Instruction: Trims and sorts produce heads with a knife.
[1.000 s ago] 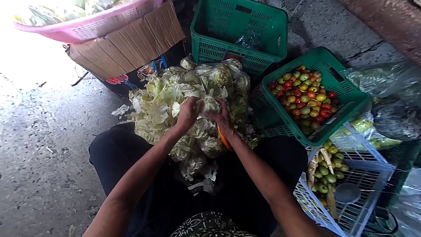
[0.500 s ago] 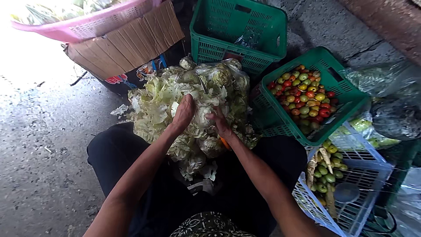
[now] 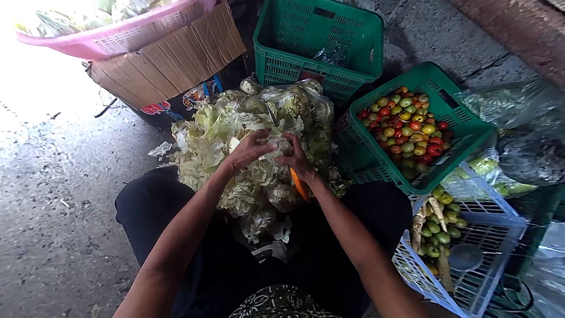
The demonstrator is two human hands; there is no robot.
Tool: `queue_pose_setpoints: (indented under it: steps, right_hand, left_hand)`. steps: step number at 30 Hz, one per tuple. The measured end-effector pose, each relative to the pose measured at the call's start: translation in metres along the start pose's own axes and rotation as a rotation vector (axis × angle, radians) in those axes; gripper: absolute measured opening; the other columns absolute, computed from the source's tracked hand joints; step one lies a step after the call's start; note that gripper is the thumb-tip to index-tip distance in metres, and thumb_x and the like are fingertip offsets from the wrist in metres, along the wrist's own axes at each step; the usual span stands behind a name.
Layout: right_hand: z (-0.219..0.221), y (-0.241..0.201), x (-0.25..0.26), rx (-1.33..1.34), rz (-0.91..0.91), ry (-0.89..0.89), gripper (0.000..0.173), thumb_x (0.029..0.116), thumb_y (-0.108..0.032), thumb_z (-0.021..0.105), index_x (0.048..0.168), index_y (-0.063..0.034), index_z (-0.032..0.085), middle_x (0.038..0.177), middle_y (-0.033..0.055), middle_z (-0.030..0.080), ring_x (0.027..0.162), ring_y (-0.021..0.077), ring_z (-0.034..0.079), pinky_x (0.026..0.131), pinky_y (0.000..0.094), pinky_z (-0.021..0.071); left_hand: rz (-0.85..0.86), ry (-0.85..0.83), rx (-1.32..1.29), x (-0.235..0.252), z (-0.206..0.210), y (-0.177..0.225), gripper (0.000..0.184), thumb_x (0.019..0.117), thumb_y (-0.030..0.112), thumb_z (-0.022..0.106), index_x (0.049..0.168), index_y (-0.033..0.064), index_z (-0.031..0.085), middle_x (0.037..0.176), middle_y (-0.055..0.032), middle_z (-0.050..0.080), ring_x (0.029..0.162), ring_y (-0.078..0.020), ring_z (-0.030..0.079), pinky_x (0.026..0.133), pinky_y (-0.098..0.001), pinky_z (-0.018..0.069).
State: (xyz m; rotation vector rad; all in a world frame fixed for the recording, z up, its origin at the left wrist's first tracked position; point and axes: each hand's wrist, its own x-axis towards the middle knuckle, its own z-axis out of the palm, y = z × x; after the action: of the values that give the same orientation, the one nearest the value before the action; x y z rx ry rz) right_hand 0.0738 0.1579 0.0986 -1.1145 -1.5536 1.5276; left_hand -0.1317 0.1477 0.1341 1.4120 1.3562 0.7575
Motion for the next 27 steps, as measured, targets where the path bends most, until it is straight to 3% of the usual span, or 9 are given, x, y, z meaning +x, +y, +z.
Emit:
queue_pose_setpoints:
  steps: [2, 6, 10, 12, 17, 19, 21, 24, 27]
  right_hand:
    - [0.003, -0.004, 0.000, -0.060, 0.012, 0.020, 0.101, 0.0675, -0.009, 0.089, 0.153, -0.0143, 0.036, 0.142, 0.0211, 0.052, 0.110, 0.0297, 0.062, 0.086, 0.0480, 0.0563]
    - [0.001, -0.004, 0.002, -0.171, -0.082, 0.035, 0.100, 0.0644, -0.007, 0.093, 0.150, -0.0092, 0.041, 0.143, 0.0207, 0.051, 0.118, 0.0293, 0.060, 0.094, 0.0471, 0.0546]
    - [0.000, -0.006, 0.001, -0.210, -0.113, 0.027, 0.096, 0.0642, -0.007, 0.092, 0.148, -0.0103, 0.044, 0.145, 0.0186, 0.050, 0.117, 0.0281, 0.060, 0.090, 0.0462, 0.0554]
    - [0.003, -0.007, -0.001, -0.151, -0.036, 0.019, 0.094, 0.0661, -0.004, 0.090, 0.147, -0.0135, 0.043, 0.140, 0.0184, 0.054, 0.109, 0.0282, 0.063, 0.084, 0.0474, 0.0571]
    - [0.015, -0.003, 0.000, 0.356, 0.166, 0.052, 0.076, 0.0831, -0.010, 0.073, 0.149, -0.0119, 0.034, 0.130, 0.0165, 0.056, 0.104, 0.0235, 0.063, 0.085, 0.0426, 0.0562]
    - [0.016, -0.003, 0.003, 0.579, 0.251, 0.072, 0.072, 0.0913, -0.025, 0.067, 0.151, -0.0172, 0.028, 0.133, 0.0143, 0.054, 0.110, 0.0240, 0.061, 0.089, 0.0434, 0.0558]
    - [0.015, -0.003, 0.006, 0.711, 0.298, 0.103, 0.075, 0.0934, -0.040, 0.069, 0.153, -0.0189, 0.030, 0.139, 0.0150, 0.052, 0.115, 0.0280, 0.061, 0.090, 0.0465, 0.0566]
    - [0.011, -0.001, 0.008, 0.724, 0.294, 0.138, 0.078, 0.0930, -0.050, 0.068, 0.153, -0.0201, 0.028, 0.142, 0.0131, 0.051, 0.118, 0.0272, 0.060, 0.093, 0.0460, 0.0561]
    - [0.011, 0.004, 0.009, 0.594, 0.254, 0.197, 0.078, 0.0894, -0.050, 0.070, 0.150, -0.0217, 0.030, 0.136, 0.0115, 0.055, 0.113, 0.0236, 0.061, 0.089, 0.0433, 0.0558]
  left_hand:
    - [0.043, 0.004, -0.003, 0.000, 0.002, 0.001, 0.057, 0.0923, 0.031, 0.077, 0.138, 0.0038, 0.058, 0.141, -0.0167, 0.059, 0.124, -0.0293, 0.060, 0.105, -0.0505, 0.0483]
    - [0.266, 0.027, 0.158, 0.000, 0.001, -0.006, 0.042, 0.1014, 0.027, 0.064, 0.130, -0.0034, 0.064, 0.132, -0.0207, 0.065, 0.120, -0.0290, 0.064, 0.105, -0.0474, 0.0496]
    - [0.372, 0.154, 0.285, -0.002, 0.007, -0.004, 0.029, 0.1048, 0.017, 0.056, 0.117, -0.0064, 0.067, 0.110, -0.0205, 0.072, 0.098, -0.0283, 0.072, 0.092, -0.0464, 0.0557]
    - [0.267, 0.231, 0.343, -0.003, 0.013, -0.001, 0.024, 0.1052, 0.010, 0.052, 0.114, -0.0088, 0.063, 0.094, -0.0224, 0.070, 0.084, -0.0336, 0.070, 0.082, -0.0515, 0.0564]
    - [-0.111, 0.303, 0.295, 0.009, -0.002, -0.005, 0.029, 0.1066, 0.004, 0.045, 0.131, -0.0053, 0.055, 0.118, -0.0259, 0.065, 0.099, -0.0376, 0.070, 0.088, -0.0545, 0.0574]
    - [-0.140, 0.228, 0.477, 0.006, -0.002, -0.001, 0.037, 0.1045, 0.004, 0.044, 0.140, 0.0040, 0.056, 0.124, -0.0242, 0.066, 0.108, -0.0449, 0.066, 0.090, -0.0652, 0.0498]
    - [-0.139, 0.170, 0.564, 0.005, 0.000, 0.001, 0.035, 0.1102, 0.019, 0.039, 0.135, 0.0077, 0.061, 0.130, -0.0226, 0.064, 0.114, -0.0465, 0.064, 0.091, -0.0685, 0.0472]
    - [-0.033, 0.142, 0.312, 0.007, 0.006, -0.005, 0.043, 0.1091, 0.033, 0.047, 0.127, -0.0027, 0.063, 0.126, -0.0255, 0.064, 0.116, -0.0400, 0.063, 0.100, -0.0600, 0.0471]
    - [-0.077, 0.109, -0.038, 0.006, 0.016, -0.004, 0.056, 0.0988, 0.038, 0.068, 0.130, -0.0048, 0.052, 0.120, -0.0223, 0.062, 0.099, -0.0289, 0.067, 0.089, -0.0480, 0.0567]
